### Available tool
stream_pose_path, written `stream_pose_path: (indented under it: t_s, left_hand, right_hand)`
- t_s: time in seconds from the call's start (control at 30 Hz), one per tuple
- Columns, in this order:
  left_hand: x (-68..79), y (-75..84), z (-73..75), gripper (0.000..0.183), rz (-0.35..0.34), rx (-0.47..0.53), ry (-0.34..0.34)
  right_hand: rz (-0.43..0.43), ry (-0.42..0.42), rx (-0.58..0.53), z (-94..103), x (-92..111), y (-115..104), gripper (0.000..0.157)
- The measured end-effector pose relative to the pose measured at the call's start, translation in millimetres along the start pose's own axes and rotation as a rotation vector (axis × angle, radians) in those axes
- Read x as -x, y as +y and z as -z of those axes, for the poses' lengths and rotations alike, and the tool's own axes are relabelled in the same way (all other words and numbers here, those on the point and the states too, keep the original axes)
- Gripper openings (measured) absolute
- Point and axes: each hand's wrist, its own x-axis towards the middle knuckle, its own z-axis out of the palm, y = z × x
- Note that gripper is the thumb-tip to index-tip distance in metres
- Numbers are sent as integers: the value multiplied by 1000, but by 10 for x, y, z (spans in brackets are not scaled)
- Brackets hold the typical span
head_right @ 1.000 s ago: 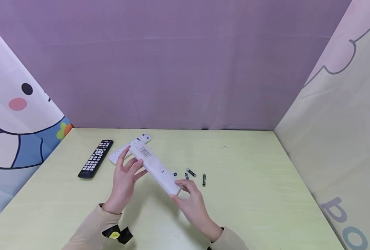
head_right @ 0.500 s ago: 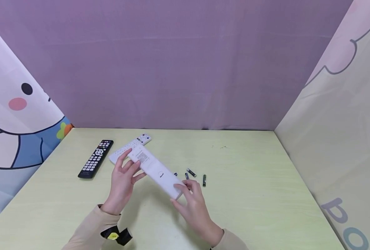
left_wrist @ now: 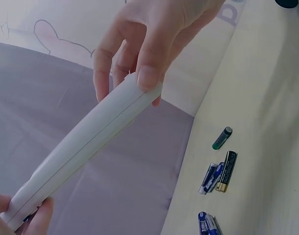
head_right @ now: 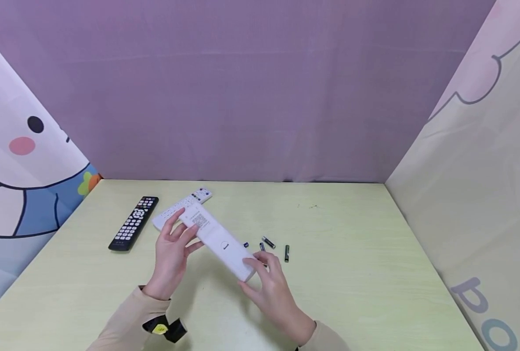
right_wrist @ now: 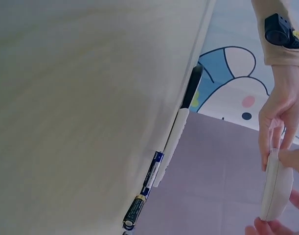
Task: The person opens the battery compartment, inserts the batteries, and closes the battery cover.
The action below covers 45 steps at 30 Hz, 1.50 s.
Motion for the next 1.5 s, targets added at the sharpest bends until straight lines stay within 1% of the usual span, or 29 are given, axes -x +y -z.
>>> stream_pose_path:
  t_s: [0.1,0.23,0.37,0.5,0.63,0.87,1.03,1.13,1.27,1.5]
  left_hand:
    - [-3,1,3,54,0,-7,-12]
    - [2,-5,0,52,0,-32,-45]
    - [10,-21,-3,52,3,-46,-84]
    - [12,-36,-2,51,11,-82,-121]
    - [1,-43,-13,49,31,-127,-147]
    - [-19,-61,-23,48,54,-150,-167]
    - [-28,-72,-30,49,58,-159,-178]
    - [-29,-73,-40,49,57,-169,-178]
    - [-29,-72,-50,48,59,-190,-172]
    - [-31,-65,-57,49,46,-236,-175]
  right_hand:
    - [-36,-52,-75,9,-11,6,54]
    - [-139,-145,-176,24,-28,-5,56]
    - [-226,-226,-232,47,-74,-40,58]
    - [-306,-279,-303,50,-94,-48,60]
    - [-373,-310,-359,47,-96,-36,60]
    - [-361,-349,-370,62,-116,-41,63]
    - [-362,-383,-350,64,-103,-37,61]
    - [-355,-388,-336,64,-88,-35,61]
    - [-320,-387,-310,59,-72,-41,61]
    - [-215,-368,-243,40,-53,-50,70]
